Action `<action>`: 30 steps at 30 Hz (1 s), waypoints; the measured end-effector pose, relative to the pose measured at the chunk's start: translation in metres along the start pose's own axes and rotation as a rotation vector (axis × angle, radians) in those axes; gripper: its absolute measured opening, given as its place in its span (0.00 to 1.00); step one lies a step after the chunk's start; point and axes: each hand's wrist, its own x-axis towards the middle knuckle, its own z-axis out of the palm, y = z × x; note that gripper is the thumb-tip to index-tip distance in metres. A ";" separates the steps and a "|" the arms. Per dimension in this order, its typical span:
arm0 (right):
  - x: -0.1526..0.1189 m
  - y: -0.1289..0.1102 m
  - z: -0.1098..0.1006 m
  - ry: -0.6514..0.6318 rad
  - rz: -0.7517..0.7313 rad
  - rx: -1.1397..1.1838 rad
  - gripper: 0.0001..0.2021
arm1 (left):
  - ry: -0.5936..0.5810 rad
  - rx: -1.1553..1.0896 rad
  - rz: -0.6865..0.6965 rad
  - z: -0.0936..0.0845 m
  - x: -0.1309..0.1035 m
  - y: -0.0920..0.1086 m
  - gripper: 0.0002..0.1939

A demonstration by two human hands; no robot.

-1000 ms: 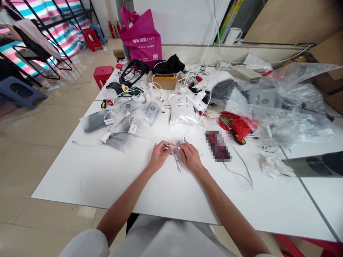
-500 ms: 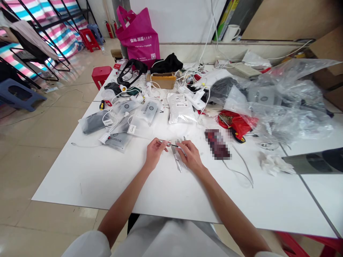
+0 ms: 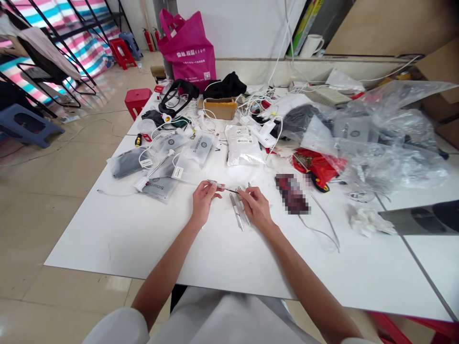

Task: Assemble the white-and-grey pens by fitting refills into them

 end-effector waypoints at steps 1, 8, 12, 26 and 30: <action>0.000 0.000 0.000 0.000 0.002 0.001 0.13 | -0.005 0.001 0.000 0.000 0.000 0.000 0.19; 0.001 -0.001 -0.001 -0.023 0.027 0.035 0.13 | -0.075 0.076 0.002 0.002 -0.003 0.000 0.19; 0.005 -0.006 -0.004 -0.047 0.030 0.111 0.13 | -0.188 0.153 0.011 0.008 -0.008 -0.002 0.18; 0.005 -0.025 -0.030 -0.097 0.115 0.016 0.26 | -0.123 0.120 -0.001 0.012 -0.012 -0.008 0.14; -0.020 0.009 -0.050 -0.022 0.363 -0.414 0.34 | -0.079 0.088 0.013 0.006 -0.005 -0.007 0.15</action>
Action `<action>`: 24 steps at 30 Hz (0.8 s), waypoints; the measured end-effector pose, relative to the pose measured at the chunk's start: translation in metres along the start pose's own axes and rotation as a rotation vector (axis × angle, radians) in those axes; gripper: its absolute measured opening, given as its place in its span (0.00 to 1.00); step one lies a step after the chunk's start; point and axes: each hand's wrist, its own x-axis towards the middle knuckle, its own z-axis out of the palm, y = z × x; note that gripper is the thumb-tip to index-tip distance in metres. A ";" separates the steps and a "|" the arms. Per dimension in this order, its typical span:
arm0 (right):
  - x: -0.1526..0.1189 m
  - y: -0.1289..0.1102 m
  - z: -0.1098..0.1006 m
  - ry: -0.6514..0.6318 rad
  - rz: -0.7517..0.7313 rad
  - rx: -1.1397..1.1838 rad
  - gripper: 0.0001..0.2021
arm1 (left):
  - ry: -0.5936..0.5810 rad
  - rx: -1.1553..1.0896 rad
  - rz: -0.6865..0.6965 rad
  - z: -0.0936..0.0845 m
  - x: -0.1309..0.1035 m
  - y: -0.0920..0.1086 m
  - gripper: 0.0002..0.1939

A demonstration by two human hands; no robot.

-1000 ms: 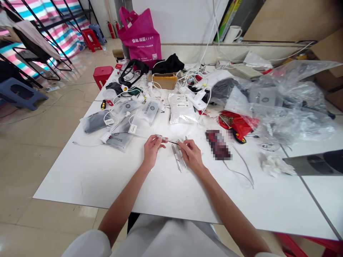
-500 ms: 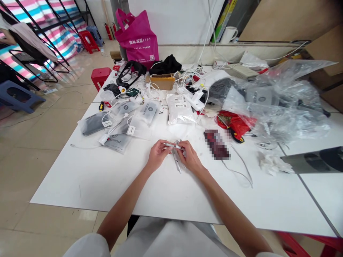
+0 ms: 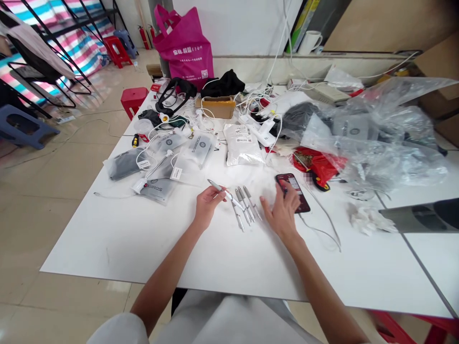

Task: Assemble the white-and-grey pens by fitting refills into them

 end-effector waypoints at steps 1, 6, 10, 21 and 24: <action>-0.003 0.011 0.001 0.014 0.066 -0.073 0.35 | 0.003 -0.006 0.000 -0.001 0.001 0.000 0.15; 0.000 0.041 0.008 -0.041 0.121 -0.252 0.33 | -0.006 -0.014 -0.029 0.000 -0.001 0.002 0.15; 0.019 0.037 0.011 -0.056 0.101 -0.204 0.34 | -0.031 -0.007 -0.064 0.002 -0.003 0.004 0.15; 0.013 -0.045 -0.007 -0.379 0.027 0.681 0.26 | -0.050 -0.107 -0.101 -0.001 0.000 0.002 0.14; 0.008 -0.063 -0.010 -0.445 0.029 0.700 0.24 | -0.077 -0.095 -0.138 0.001 -0.004 0.004 0.14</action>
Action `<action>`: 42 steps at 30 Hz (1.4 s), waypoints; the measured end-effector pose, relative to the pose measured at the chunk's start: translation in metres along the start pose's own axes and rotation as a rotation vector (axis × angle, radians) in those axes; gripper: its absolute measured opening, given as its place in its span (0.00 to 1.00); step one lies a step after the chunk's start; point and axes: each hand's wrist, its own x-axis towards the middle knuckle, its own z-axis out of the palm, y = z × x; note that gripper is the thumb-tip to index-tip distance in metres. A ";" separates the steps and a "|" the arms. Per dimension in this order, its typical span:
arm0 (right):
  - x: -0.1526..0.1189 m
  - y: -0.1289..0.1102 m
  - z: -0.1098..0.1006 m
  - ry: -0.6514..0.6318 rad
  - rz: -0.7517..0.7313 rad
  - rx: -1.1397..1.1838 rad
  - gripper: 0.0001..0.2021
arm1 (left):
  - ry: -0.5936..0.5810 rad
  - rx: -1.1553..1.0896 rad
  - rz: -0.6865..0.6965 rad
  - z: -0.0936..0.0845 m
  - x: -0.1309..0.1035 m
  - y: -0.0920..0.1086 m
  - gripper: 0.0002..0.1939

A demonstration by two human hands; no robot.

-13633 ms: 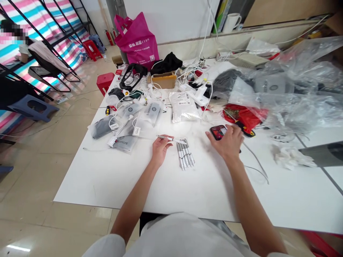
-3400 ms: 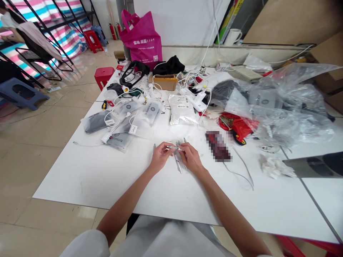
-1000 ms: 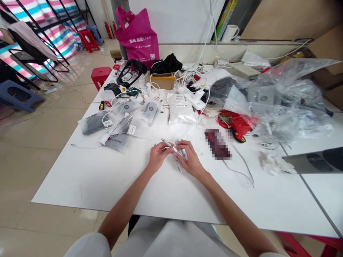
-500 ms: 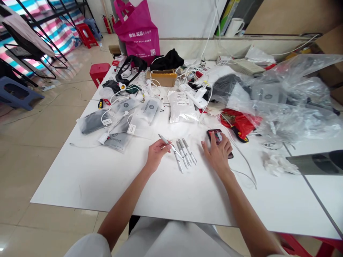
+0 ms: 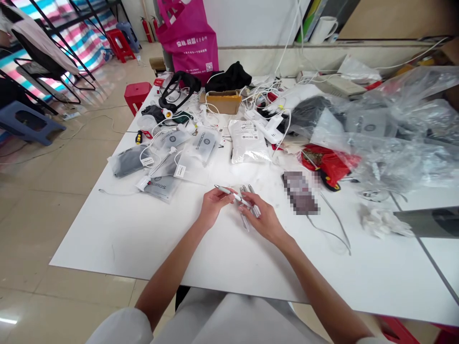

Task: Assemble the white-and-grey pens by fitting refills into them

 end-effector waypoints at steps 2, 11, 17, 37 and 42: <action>0.000 -0.005 0.004 -0.033 -0.025 -0.003 0.21 | -0.003 -0.014 -0.022 0.001 -0.001 0.001 0.14; -0.004 -0.007 0.004 0.058 0.044 0.045 0.23 | 0.052 -0.160 -0.039 -0.007 0.005 0.012 0.16; -0.004 -0.014 0.004 0.048 0.082 0.081 0.24 | -0.008 -0.158 -0.075 -0.007 0.003 0.012 0.17; -0.005 -0.026 0.005 0.089 0.127 0.172 0.21 | -0.085 -0.182 -0.123 -0.010 -0.001 0.020 0.18; -0.008 -0.024 0.009 0.078 0.200 0.384 0.22 | -0.075 -0.181 -0.127 -0.009 -0.001 0.019 0.18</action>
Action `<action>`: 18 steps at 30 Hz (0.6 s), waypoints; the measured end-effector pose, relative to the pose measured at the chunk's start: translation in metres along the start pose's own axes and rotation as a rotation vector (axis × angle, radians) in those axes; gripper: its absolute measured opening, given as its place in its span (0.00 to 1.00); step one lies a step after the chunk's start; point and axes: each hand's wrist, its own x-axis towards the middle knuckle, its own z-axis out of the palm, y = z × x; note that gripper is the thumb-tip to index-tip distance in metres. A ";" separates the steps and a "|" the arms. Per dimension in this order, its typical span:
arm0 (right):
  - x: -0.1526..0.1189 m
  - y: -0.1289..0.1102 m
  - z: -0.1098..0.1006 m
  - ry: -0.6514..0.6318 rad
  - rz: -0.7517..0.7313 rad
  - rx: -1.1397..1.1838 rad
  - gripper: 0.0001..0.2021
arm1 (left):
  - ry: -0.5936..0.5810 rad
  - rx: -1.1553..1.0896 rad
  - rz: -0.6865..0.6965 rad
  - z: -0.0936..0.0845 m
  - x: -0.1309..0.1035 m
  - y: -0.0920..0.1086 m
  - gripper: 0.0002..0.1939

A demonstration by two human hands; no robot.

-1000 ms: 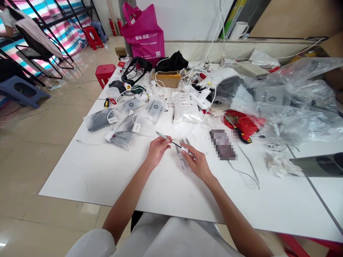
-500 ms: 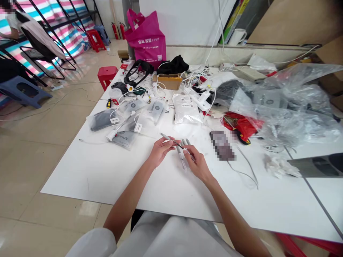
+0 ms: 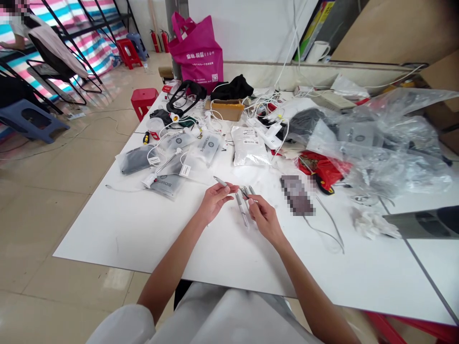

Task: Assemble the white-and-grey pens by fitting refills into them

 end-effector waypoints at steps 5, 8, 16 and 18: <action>0.000 -0.005 0.005 -0.055 0.063 0.279 0.21 | -0.030 0.011 -0.002 0.000 0.000 -0.003 0.18; 0.001 -0.006 0.007 -0.095 0.074 0.397 0.18 | -0.026 0.013 -0.005 0.000 0.000 -0.002 0.19; -0.001 -0.003 0.011 -0.107 0.061 0.459 0.16 | -0.029 0.021 -0.003 0.003 -0.001 -0.001 0.18; -0.002 -0.006 0.012 -0.090 0.055 0.403 0.17 | -0.034 0.019 -0.002 0.003 -0.001 -0.001 0.18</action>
